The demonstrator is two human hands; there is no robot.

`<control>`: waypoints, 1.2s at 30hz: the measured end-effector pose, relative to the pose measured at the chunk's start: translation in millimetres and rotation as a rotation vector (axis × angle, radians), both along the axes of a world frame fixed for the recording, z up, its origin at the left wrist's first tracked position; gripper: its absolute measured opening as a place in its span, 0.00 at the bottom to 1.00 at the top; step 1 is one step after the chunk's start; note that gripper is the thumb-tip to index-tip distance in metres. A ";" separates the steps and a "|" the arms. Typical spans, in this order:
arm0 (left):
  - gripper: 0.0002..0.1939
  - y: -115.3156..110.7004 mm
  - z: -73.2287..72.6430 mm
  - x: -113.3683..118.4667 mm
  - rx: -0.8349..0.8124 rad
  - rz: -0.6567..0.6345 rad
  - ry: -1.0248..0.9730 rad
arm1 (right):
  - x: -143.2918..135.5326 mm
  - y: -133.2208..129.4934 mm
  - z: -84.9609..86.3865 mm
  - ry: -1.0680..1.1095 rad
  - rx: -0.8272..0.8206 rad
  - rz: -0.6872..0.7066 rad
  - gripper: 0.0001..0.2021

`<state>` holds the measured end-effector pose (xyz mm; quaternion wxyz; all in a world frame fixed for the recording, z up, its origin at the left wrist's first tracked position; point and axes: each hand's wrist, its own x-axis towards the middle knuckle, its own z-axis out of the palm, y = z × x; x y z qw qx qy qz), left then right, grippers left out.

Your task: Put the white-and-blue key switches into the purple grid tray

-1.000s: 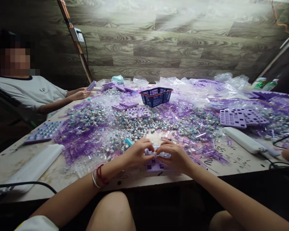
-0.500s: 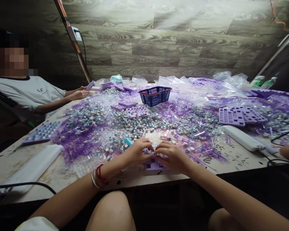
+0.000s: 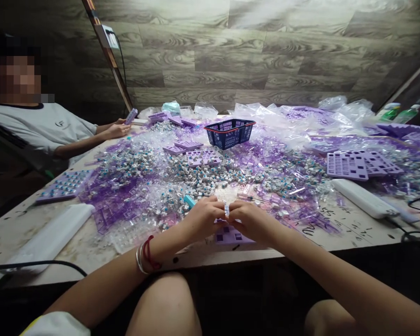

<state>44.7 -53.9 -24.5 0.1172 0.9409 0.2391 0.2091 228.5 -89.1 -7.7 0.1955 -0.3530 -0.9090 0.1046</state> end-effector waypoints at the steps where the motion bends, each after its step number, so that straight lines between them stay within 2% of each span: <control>1: 0.03 0.2 -0.8 0.5 -0.012 0.004 -0.004 | -0.4 1.4 1.3 -0.020 -0.007 -0.003 0.13; 8: 0.07 -1.8 -8.7 1.9 -0.066 0.034 -0.078 | -3.3 5.2 9.5 -0.166 -0.047 -0.010 0.14; 16: 0.08 -4.2 -8.6 4.6 -0.072 0.039 0.040 | -6.3 0.0 4.6 -0.117 -0.094 -0.060 0.13; 18: 0.09 -3.5 -6.2 3.8 -0.058 0.041 0.053 | -5.8 -5.0 0.7 -0.083 -0.061 -0.099 0.13; 21: 0.04 -2.8 -0.3 1.8 0.019 0.067 0.013 | -1.0 -12.7 -8.8 0.043 0.027 -0.151 0.11; 22: 0.06 -2.7 1.1 1.2 0.048 0.079 -0.017 | 1.7 -14.1 -11.8 0.089 0.043 -0.142 0.10; 25: 0.21 -0.9 -0.5 0.2 0.057 0.089 -0.064 | 11.2 -13.7 -17.1 0.181 0.071 -0.115 0.08; 27: 0.31 1.6 -6.1 0.6 0.004 0.090 -0.046 | 17.5 -10.6 -17.5 0.193 0.097 -0.152 0.07; 29: 0.35 4.2 -12.1 1.7 -0.046 0.112 -0.031 | 22.6 -6.9 -16.9 0.161 0.103 -0.217 0.11; 32: 0.31 4.9 -15.6 3.1 -0.092 0.133 -0.053 | 26.3 -2.0 -14.1 0.083 0.019 -0.272 0.23; 36: 0.26 -1.0 -12.0 3.2 -0.173 0.143 -0.058 | 22.2 2.1 -1.5 0.030 -0.174 -0.172 0.24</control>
